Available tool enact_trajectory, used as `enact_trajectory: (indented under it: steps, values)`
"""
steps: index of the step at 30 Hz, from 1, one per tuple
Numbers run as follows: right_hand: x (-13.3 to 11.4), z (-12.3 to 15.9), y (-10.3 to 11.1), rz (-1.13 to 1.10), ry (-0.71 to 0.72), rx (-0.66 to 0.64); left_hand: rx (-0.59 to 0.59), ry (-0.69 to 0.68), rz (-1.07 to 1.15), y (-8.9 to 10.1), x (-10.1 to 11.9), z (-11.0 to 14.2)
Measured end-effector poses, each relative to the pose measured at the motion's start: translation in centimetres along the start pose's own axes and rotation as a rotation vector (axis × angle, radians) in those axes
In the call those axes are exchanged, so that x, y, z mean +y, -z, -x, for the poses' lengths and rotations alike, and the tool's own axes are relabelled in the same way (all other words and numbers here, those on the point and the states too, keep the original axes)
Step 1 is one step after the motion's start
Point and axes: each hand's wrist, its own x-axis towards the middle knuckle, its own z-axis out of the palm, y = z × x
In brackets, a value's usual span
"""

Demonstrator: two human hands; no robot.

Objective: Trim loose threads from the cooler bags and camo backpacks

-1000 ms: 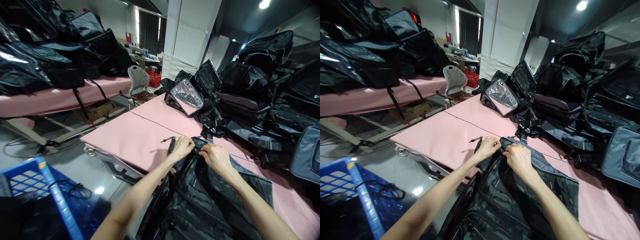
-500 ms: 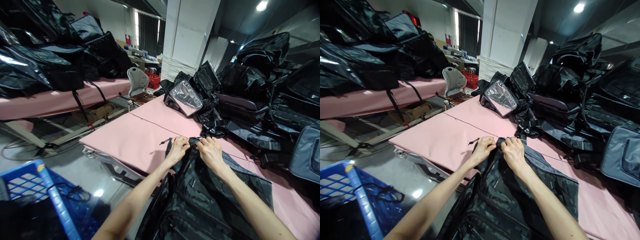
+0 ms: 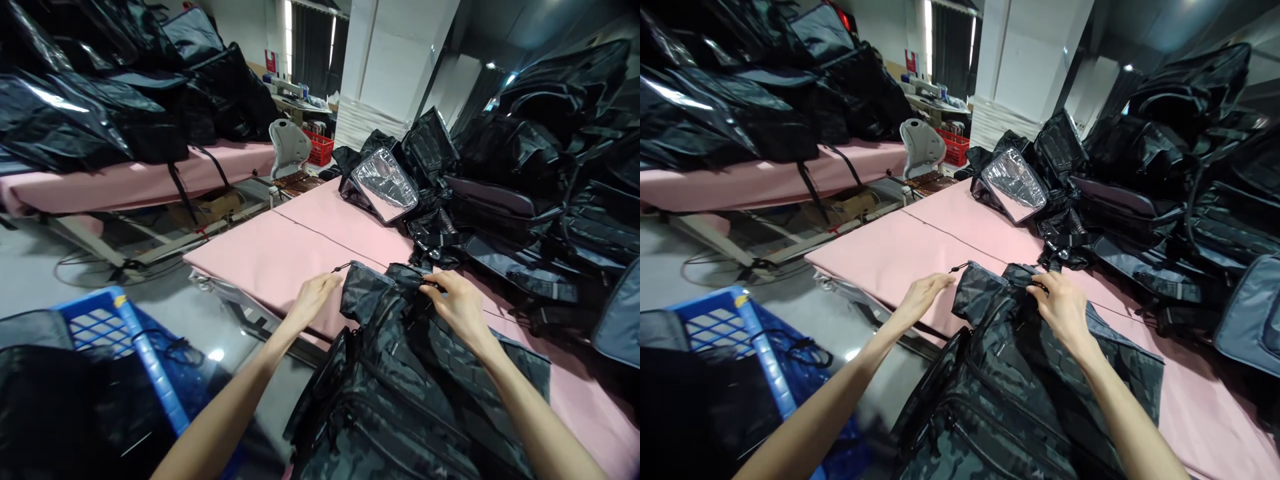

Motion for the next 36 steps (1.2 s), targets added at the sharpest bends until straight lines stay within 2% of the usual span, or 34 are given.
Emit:
enact_trajectory:
  steps: [2,4,5,8,10,12,15,18,20,22,23,26,27,29,31,33,34,36]
  values:
    - [-1.2,0.9,-0.1,-0.083,0.054,-0.065,-0.161,0.165,-0.054,-0.2,-1.5,2.7]
    - [-2.8,1.6,-0.6,-0.078,0.117,-0.148,-0.283,0.198,-0.019,-1.7,-2.0,4.5]
    - [-3.5,1.9,-0.9,-0.064,0.130,-0.181,-0.291,0.198,0.008,-2.6,-1.9,5.0]
    - [-3.8,2.2,-1.4,-0.184,0.055,-0.249,-0.231,0.321,0.150,-5.0,-0.7,4.7]
    - [-2.2,2.0,-1.3,-0.394,-0.085,-0.243,-0.192,0.461,0.298,-6.0,0.0,4.0]
    - [0.3,1.4,-0.9,-0.546,-0.243,-0.155,-0.123,0.532,0.415,-6.6,0.2,3.7]
    - [3.9,0.2,-0.3,-0.605,-0.474,0.039,-0.002,0.552,0.474,-7.4,-0.3,4.1]
    - [5.2,-1.5,0.4,-0.671,-0.601,0.067,0.104,0.487,0.465,-8.0,0.1,4.7]
    - [5.1,-2.8,1.6,-0.756,-0.584,0.011,0.160,0.399,0.438,-7.9,1.9,4.3]
    - [4.7,-4.1,3.9,-0.854,-0.534,-0.013,0.187,0.303,0.427,-7.1,5.1,3.1]
    - [4.5,-4.6,5.6,-0.912,-0.501,0.014,0.205,0.251,0.422,-6.4,7.2,2.3]
    - [4.3,-5.0,11.9,-1.101,-0.363,0.251,0.259,0.038,0.365,-3.6,14.8,0.0]
    - [4.3,-4.6,14.1,-1.152,-0.314,0.352,0.237,-0.064,0.308,-2.6,17.5,-0.6]
    - [4.1,-2.9,17.9,-1.211,-0.239,0.532,0.229,-0.288,0.164,-0.7,22.6,-1.5]
    - [3.9,-0.1,20.2,-1.243,-0.204,0.654,0.245,-0.579,-0.031,0.7,26.4,-2.2]
    - [3.6,3.8,20.4,-1.230,-0.208,0.683,0.202,-0.932,-0.252,1.3,28.2,-2.9]
    - [3.3,6.0,19.6,-1.195,-0.220,0.657,0.147,-1.089,-0.348,1.2,28.2,-3.3]
    - [2.5,10.5,16.6,-1.068,-0.250,0.549,-0.014,-1.293,-0.485,0.2,26.2,-3.6]
